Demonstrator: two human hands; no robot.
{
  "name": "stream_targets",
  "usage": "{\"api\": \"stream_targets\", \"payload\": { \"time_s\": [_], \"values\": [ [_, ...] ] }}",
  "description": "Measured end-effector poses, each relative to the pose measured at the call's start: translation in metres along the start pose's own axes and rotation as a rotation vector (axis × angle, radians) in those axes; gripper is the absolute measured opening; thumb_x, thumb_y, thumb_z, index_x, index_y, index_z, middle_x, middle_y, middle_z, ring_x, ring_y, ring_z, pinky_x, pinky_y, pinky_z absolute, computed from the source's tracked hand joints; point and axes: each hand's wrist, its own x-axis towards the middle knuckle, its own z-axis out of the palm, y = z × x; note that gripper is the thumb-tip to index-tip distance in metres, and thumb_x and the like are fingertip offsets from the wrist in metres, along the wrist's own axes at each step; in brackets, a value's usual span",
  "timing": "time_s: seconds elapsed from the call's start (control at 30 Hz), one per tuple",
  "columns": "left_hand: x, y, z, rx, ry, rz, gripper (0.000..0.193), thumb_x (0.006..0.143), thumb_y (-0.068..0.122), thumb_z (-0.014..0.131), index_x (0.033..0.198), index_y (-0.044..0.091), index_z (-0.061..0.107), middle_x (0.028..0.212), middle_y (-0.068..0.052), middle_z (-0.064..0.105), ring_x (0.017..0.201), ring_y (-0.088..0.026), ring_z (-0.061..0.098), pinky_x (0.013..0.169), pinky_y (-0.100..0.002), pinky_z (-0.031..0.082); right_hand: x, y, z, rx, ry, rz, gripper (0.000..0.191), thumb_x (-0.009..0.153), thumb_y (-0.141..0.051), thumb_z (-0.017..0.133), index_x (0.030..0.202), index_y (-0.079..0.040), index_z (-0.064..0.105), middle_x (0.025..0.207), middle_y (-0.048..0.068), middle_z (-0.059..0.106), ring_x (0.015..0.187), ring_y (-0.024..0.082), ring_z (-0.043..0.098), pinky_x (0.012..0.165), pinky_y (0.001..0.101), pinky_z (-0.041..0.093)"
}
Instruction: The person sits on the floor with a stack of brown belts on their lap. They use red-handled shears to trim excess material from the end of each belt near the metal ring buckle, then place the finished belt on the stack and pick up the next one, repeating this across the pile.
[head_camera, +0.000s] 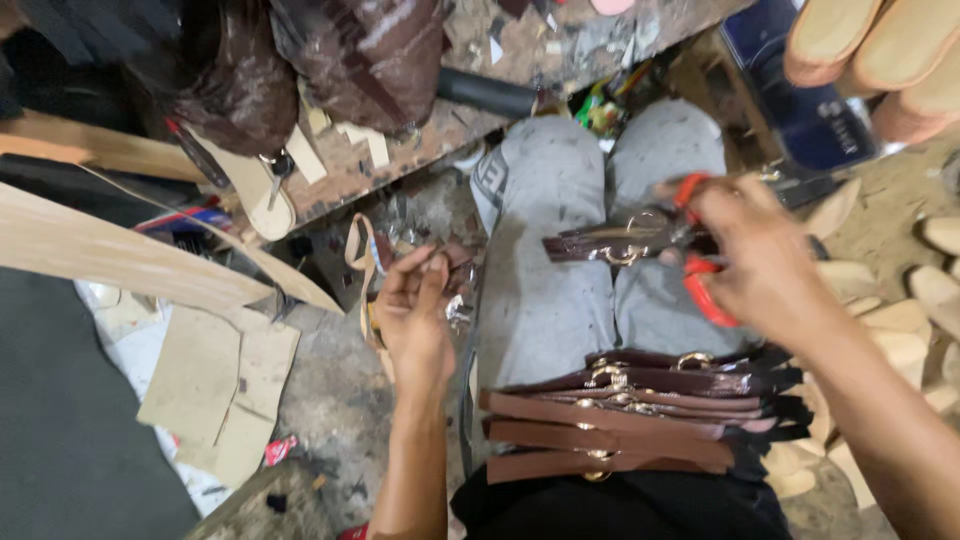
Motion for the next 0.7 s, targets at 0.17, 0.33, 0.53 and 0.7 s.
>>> {"api": "stream_targets", "payload": {
  "time_s": [0.17, 0.33, 0.53, 0.7],
  "values": [
    [0.004, -0.003, -0.023, -0.032, 0.050, -0.030, 0.023, 0.098, 0.002, 0.064, 0.120, -0.003, 0.062, 0.109, -0.011, 0.074, 0.097, -0.015, 0.069, 0.079, -0.029, 0.057, 0.005, 0.001, 0.019, -0.090, -0.117, -0.041, 0.044, 0.055, 0.011, 0.070, 0.096, -0.002, 0.061, 0.099, 0.015, 0.065, 0.094, 0.039, 0.064, 0.073, 0.0459, 0.052],
    [0.012, -0.005, -0.035, -0.035, 0.073, -0.030, 0.023, 0.095, 0.000, 0.065, 0.118, -0.002, 0.063, 0.107, -0.011, 0.074, 0.096, -0.014, 0.070, 0.080, -0.027, 0.056, 0.042, 0.005, -0.005, 0.084, -0.231, 0.285, 0.034, 0.069, -0.005, 0.084, 0.094, -0.006, 0.061, 0.072, 0.013, 0.056, 0.065, 0.024, 0.055, 0.060, 0.0373, 0.048],
    [0.008, -0.018, -0.021, 0.033, 0.052, -0.146, 0.021, 0.095, 0.004, 0.068, 0.115, -0.001, 0.067, 0.095, -0.009, 0.074, 0.075, -0.014, 0.066, 0.065, -0.027, 0.052, 0.162, -0.010, -0.098, 0.273, 0.128, 0.291, 0.038, 0.078, -0.024, 0.091, 0.096, -0.006, 0.063, 0.079, 0.002, 0.059, 0.069, 0.016, 0.056, 0.061, 0.0317, 0.045],
    [0.001, -0.019, 0.001, 0.058, 0.005, -0.187, 0.020, 0.092, 0.002, 0.068, 0.112, -0.003, 0.069, 0.095, -0.010, 0.077, 0.073, -0.013, 0.064, 0.067, -0.029, 0.055, 0.279, -0.004, -0.126, 0.036, 0.281, 0.379, 0.036, 0.084, -0.021, 0.092, 0.094, -0.003, 0.062, 0.077, 0.007, 0.059, 0.069, 0.022, 0.058, 0.061, 0.0370, 0.046]
  ]
}}
